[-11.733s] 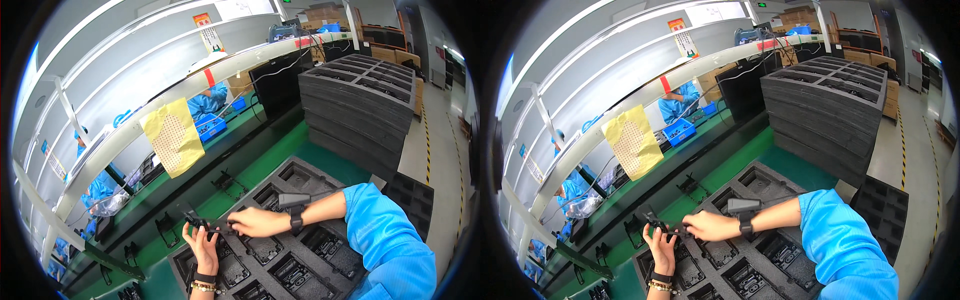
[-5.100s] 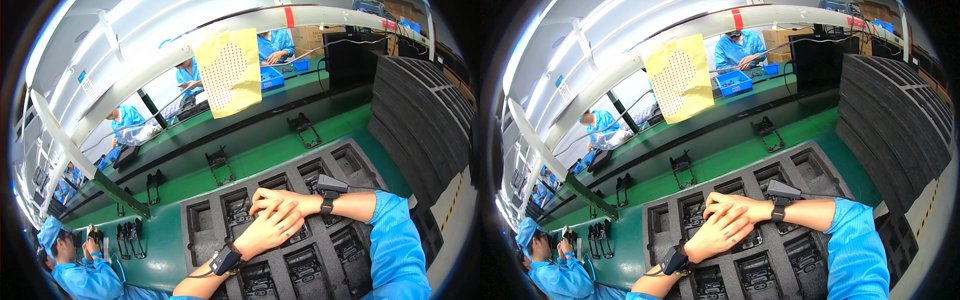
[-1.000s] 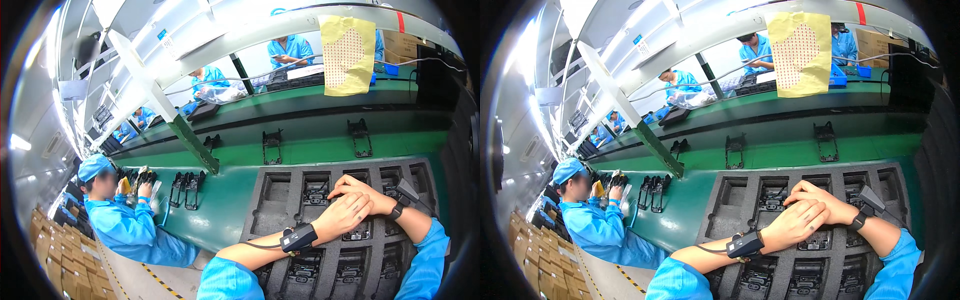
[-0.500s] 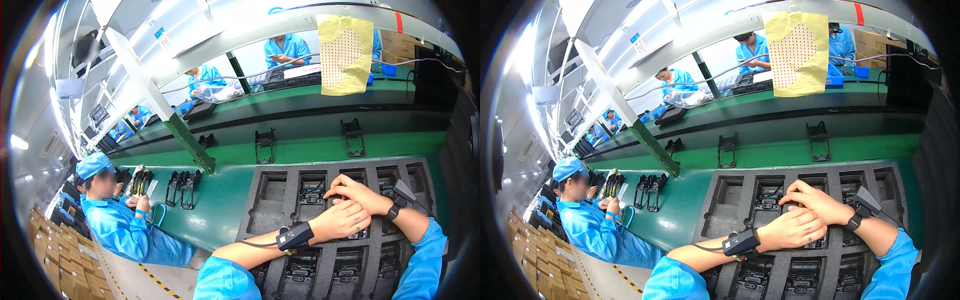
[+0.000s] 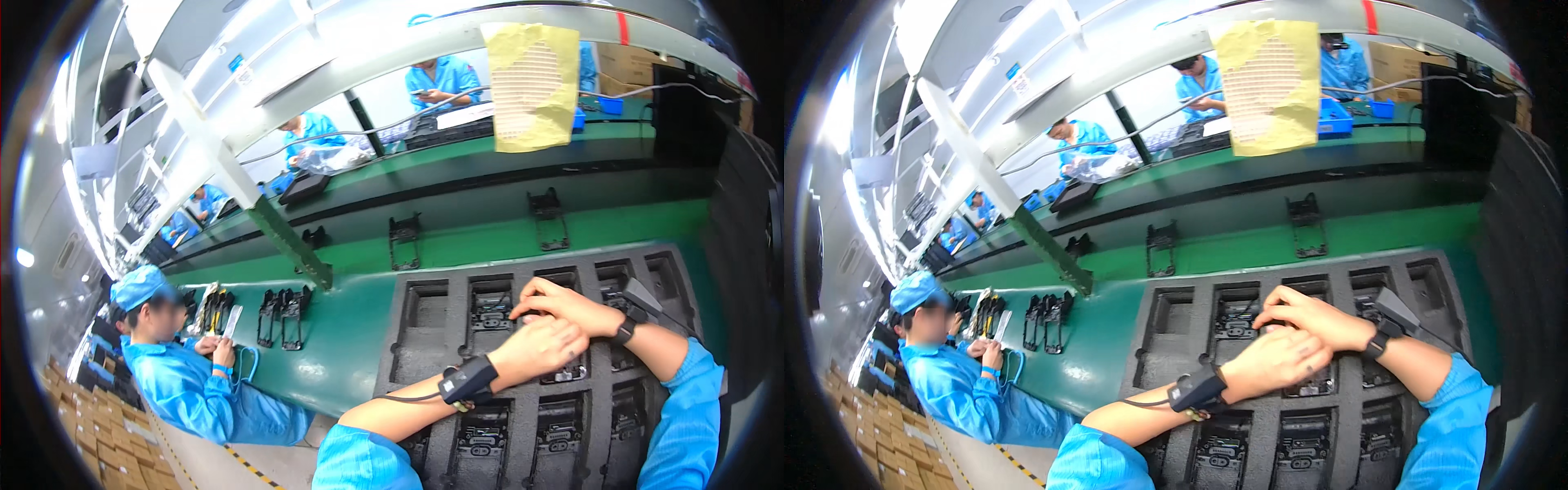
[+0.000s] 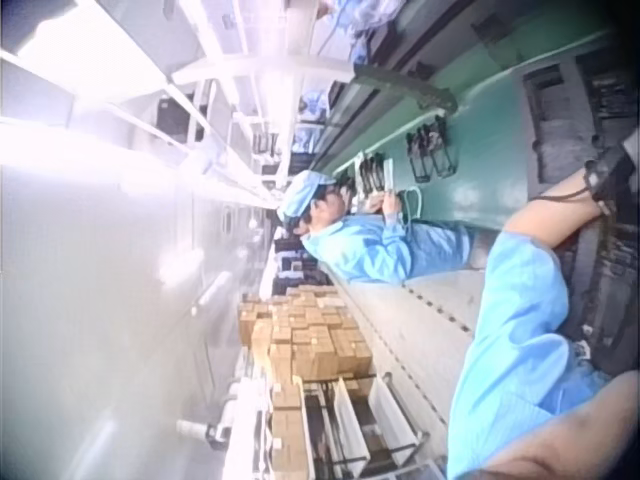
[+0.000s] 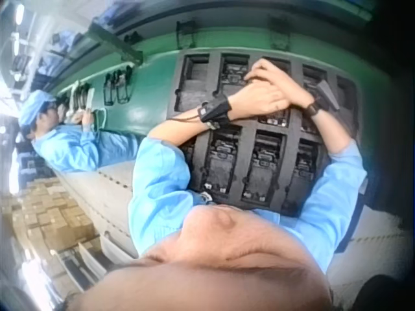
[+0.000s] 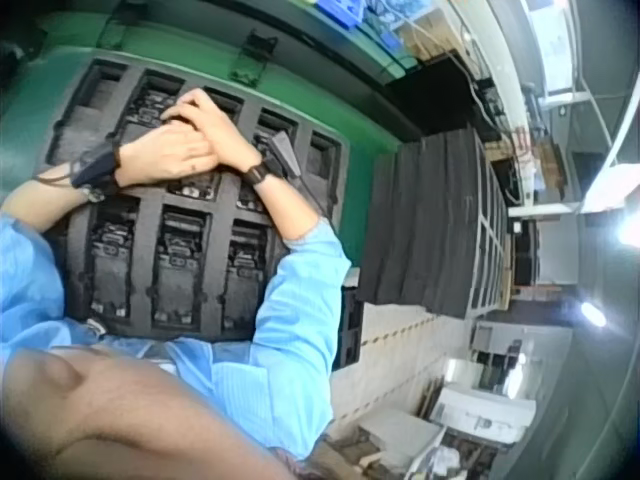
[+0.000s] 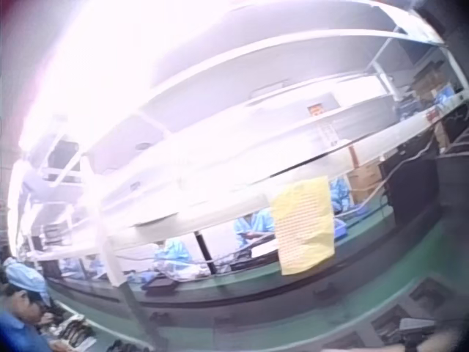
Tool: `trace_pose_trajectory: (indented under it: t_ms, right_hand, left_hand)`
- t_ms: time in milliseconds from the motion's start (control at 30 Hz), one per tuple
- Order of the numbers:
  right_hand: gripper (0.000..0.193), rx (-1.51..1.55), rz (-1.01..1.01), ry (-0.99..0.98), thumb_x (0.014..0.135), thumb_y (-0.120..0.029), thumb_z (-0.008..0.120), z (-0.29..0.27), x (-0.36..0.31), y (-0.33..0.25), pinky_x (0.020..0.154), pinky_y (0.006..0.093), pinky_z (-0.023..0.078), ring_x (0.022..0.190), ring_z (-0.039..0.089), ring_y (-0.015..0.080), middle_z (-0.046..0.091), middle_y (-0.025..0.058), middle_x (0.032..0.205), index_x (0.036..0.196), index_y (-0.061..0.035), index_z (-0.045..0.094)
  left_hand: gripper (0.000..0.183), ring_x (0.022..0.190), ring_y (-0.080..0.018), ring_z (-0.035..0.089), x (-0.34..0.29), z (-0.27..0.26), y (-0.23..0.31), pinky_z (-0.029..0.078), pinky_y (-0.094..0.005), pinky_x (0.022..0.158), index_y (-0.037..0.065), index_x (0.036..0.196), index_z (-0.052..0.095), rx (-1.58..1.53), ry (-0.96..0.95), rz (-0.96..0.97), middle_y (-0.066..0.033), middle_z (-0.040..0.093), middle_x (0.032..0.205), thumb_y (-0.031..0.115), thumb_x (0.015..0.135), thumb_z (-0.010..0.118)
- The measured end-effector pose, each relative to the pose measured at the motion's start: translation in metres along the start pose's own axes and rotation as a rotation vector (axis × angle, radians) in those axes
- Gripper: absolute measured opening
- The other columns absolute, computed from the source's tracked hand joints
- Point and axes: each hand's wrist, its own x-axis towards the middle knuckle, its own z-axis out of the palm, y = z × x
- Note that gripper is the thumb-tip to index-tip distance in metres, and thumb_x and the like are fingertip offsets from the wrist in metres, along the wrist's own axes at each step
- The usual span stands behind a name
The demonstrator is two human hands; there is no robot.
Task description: Assembling and inspecting handheld electronic terminals in a factory assembly line.
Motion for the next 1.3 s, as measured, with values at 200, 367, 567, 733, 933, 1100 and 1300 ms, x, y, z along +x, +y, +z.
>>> trace_pose_trajectory:
  t_ms: [200,367,567,733,933,1100,1300]
  right_hand:
    - [0.029,-0.011,-0.127,0.134,0.082,-0.012,0.061,-0.002,0.004,0.018,0.092,0.0342,0.048,0.101,0.059,0.0242,0.059,0.0094,0.102,0.109,-0.0053,0.066]
    - [0.015,-0.274,0.097,0.478,0.084,-0.009,0.059,-0.008,-0.008,0.005,0.084,0.0377,0.05,0.096,0.06,0.0305,0.06,0.0099,0.097,0.097,-0.0058,0.064]
    - [0.03,-0.67,0.336,0.56,0.083,-0.017,0.063,-0.043,-0.083,0.004,0.092,0.0446,0.047,0.109,0.05,0.0349,0.052,0.017,0.111,0.109,-0.0021,0.058]
    - [0.05,-0.976,0.341,0.462,0.08,-0.02,0.069,-0.035,-0.136,-0.017,0.095,0.0446,0.044,0.119,0.046,0.0369,0.047,0.0213,0.126,0.121,0.0034,0.052]
    - [0.054,-0.96,0.342,0.466,0.077,-0.015,0.068,-0.029,-0.157,-0.029,0.09,0.0402,0.047,0.115,0.049,0.0347,0.049,0.0206,0.121,0.124,0.0069,0.052]
    - [0.051,-1.127,0.366,0.408,0.065,-0.008,0.067,-0.031,-0.138,-0.029,0.078,0.0357,0.05,0.097,0.054,0.0289,0.055,0.0155,0.099,0.113,0.0087,0.058]
    - [0.03,-1.378,0.565,0.055,0.062,-0.012,0.072,-0.039,-0.106,-0.019,0.061,0.0323,0.051,0.078,0.063,0.0252,0.062,0.012,0.082,0.087,0.0019,0.067]
  left_hand:
    - [0.014,0.076,-0.0275,0.058,0.005,-0.004,-0.013,0.047,-0.0376,0.067,0.004,0.094,0.059,-0.073,-0.006,-0.057,-0.0098,0.054,0.084,0.008,0.081,0.063]
    - [0.02,0.083,-0.0295,0.061,0.009,-0.019,-0.008,0.05,-0.0387,0.072,0.003,0.096,0.06,0.05,-0.154,-0.281,-0.0124,0.059,0.092,0.011,0.08,0.068]
    - [0.059,0.125,-0.0383,0.049,-0.04,-0.055,-0.018,0.042,-0.0418,0.106,-0.007,0.13,0.049,0.056,-0.211,-0.752,-0.0256,0.052,0.133,0.035,0.091,0.063]
    - [0.072,0.136,-0.0383,0.04,-0.085,-0.067,-0.003,0.038,-0.0387,0.111,-0.012,0.138,0.04,0.283,-0.372,-0.819,-0.0294,0.041,0.145,0.037,0.091,0.063]
    - [0.061,0.115,-0.0346,0.06,-0.067,-0.057,-0.007,0.051,-0.0337,0.097,-0.013,0.127,0.053,0.531,-0.384,-0.771,-0.0296,0.06,0.123,0.024,0.082,0.068]
    - [0.044,0.076,-0.0275,0.071,-0.054,-0.042,-0.021,0.058,-0.032,0.066,-0.01,0.109,0.062,0.673,-0.434,-0.759,-0.0179,0.068,0.085,0.014,0.074,0.07]
    - [0.005,0.074,-0.0303,0.071,-0.038,-0.04,-0.033,0.058,-0.0362,0.065,0.001,0.075,0.068,0.617,-0.534,-0.723,-0.0168,0.069,0.078,0.0,0.07,0.068]
